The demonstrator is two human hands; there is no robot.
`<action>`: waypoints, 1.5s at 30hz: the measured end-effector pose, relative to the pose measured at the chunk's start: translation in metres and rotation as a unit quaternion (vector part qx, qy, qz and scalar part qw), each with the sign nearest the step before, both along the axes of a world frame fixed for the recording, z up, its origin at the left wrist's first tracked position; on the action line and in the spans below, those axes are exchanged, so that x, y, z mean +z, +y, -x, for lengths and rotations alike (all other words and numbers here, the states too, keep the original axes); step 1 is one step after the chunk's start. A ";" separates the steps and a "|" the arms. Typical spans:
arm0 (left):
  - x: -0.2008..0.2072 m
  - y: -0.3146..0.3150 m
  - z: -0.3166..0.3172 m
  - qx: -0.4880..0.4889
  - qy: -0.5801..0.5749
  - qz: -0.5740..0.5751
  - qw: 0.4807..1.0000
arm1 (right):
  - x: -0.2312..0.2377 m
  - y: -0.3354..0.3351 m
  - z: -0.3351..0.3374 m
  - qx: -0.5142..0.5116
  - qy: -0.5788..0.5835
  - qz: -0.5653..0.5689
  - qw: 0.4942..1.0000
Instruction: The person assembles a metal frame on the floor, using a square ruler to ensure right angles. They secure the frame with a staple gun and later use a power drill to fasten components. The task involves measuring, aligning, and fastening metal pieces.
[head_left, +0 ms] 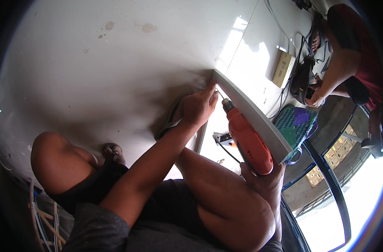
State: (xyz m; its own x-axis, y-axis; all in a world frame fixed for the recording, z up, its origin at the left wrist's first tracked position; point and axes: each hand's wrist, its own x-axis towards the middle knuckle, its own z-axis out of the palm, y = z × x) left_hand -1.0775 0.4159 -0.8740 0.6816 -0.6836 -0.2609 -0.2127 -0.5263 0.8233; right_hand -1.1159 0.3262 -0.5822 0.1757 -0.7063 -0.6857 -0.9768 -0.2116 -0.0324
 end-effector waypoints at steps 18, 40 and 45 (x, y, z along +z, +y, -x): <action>0.003 -0.001 0.000 0.000 0.021 -0.009 1.000 | 0.001 0.004 0.014 0.067 -0.079 0.038 0.994; 0.001 0.001 -0.003 -0.013 0.013 0.001 1.000 | -0.001 0.011 0.004 0.083 -0.044 0.057 0.994; 0.000 0.002 -0.002 -0.011 0.012 0.005 1.000 | -0.004 0.011 0.005 0.092 -0.054 0.069 0.992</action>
